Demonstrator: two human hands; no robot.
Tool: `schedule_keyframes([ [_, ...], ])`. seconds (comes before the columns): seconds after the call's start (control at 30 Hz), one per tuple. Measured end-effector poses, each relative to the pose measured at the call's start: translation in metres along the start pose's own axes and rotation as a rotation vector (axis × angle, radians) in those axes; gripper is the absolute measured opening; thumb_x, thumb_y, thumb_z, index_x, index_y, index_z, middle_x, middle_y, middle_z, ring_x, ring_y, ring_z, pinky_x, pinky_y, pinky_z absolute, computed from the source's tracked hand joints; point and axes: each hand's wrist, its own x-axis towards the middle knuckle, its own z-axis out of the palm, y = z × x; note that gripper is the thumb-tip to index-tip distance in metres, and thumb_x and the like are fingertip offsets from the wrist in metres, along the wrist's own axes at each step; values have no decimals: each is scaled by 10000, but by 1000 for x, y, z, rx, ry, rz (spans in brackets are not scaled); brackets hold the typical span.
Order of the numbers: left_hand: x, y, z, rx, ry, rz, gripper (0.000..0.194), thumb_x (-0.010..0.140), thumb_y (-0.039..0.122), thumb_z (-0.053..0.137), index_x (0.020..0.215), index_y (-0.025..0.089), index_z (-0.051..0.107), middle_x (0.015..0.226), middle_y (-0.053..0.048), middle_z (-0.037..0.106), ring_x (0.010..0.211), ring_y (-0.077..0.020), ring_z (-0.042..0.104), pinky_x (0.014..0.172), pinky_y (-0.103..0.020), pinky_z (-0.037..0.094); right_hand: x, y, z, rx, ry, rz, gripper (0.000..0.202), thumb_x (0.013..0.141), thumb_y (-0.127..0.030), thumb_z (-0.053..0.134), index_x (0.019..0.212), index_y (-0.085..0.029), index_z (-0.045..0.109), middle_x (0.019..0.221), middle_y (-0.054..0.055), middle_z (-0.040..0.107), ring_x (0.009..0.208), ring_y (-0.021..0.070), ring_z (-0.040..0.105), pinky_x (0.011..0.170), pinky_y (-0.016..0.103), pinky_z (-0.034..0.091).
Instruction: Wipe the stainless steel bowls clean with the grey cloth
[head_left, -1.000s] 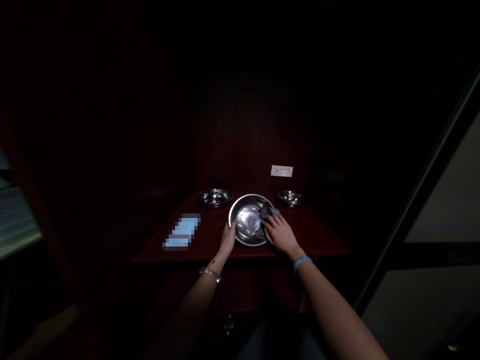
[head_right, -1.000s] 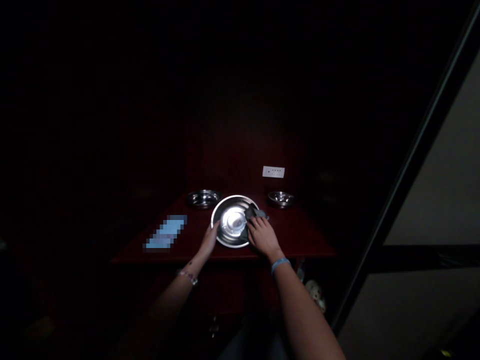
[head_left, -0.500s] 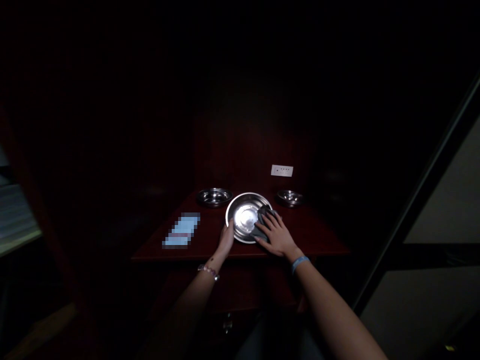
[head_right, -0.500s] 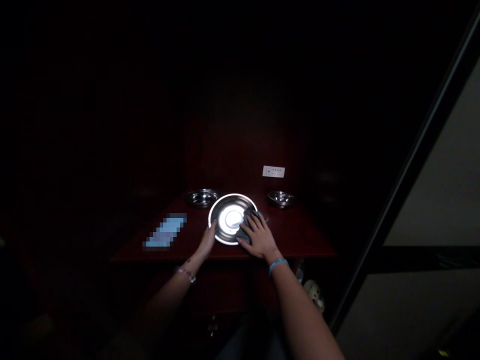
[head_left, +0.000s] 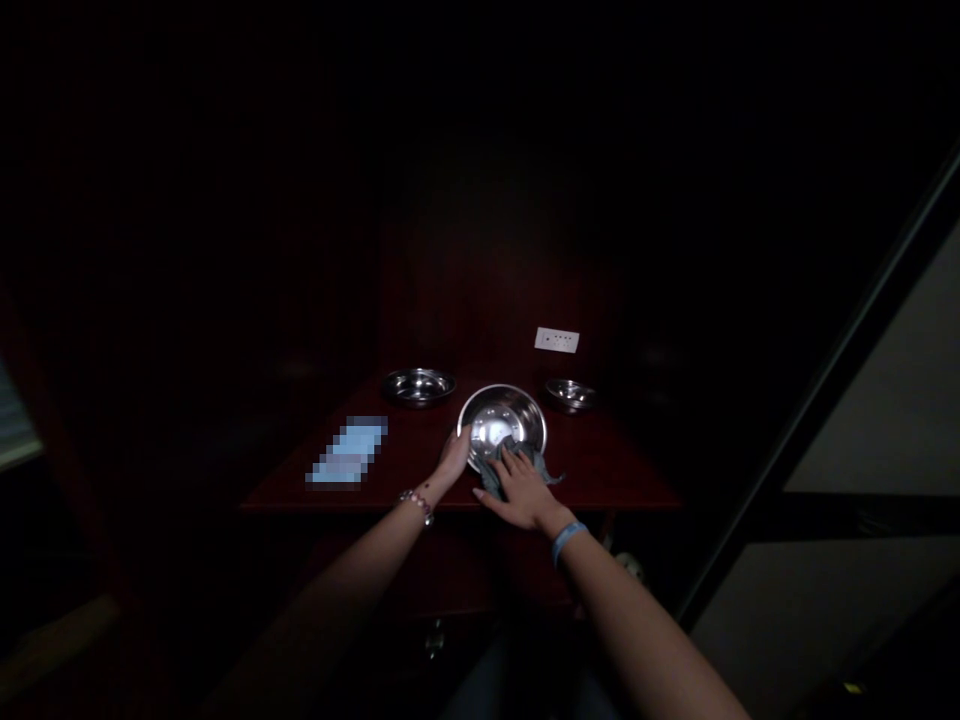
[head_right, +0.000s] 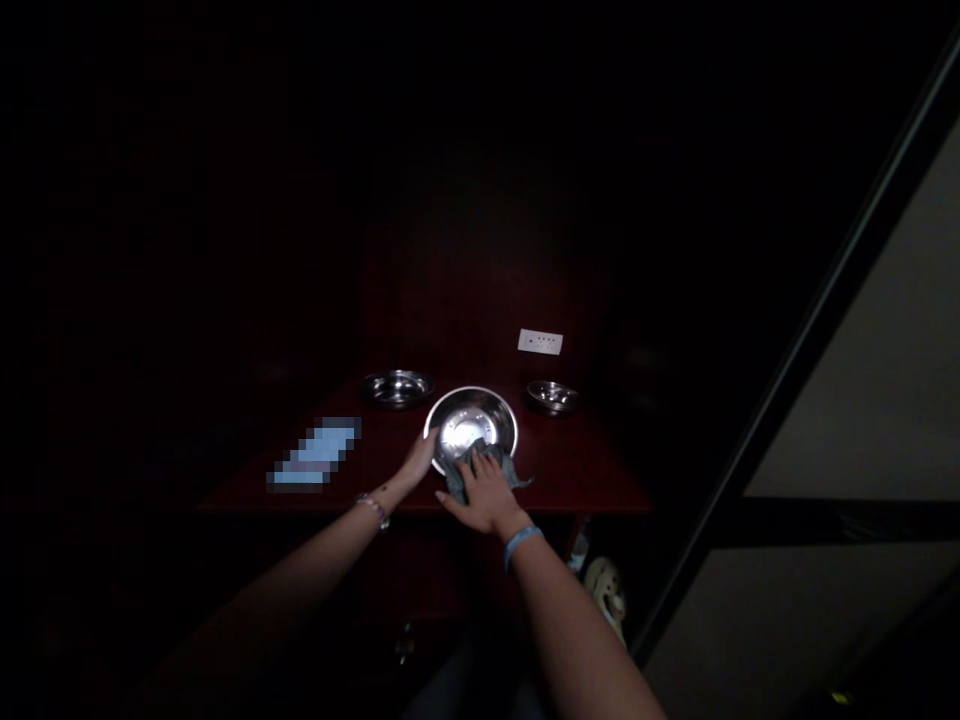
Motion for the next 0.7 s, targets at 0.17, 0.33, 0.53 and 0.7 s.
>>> schedule_keyframes([
  [0.17,6,-10,4,-21,10,26,294,860,409,535,872,162,693,908,-105,756,918,-260,685,893,-377,535,6,-16,-2,175,-119,109,834,1006,-710,232,1634,-162,274,1719,120,162,1602,317,129,1291,507,135],
  [0.33,9,-17,6,-119,23,-32,290,833,422,590,864,154,697,924,-106,764,937,-255,697,917,-389,533,20,-22,-3,258,-189,106,771,1038,-644,162,1660,-189,148,1726,41,117,1609,292,70,1298,496,131],
  [0.53,4,-13,5,-210,-46,33,222,764,335,649,868,149,709,867,-93,771,874,-239,699,870,-368,543,19,-6,8,139,-61,-24,683,1055,-485,319,1647,-161,218,1706,43,226,1605,286,118,1304,473,145],
  [0.7,6,-15,5,-155,3,34,160,747,310,615,758,163,675,720,-46,729,751,-206,665,777,-336,533,15,-5,9,78,-38,-22,638,1052,-410,355,1634,-162,272,1689,46,284,1591,283,191,1295,469,191],
])
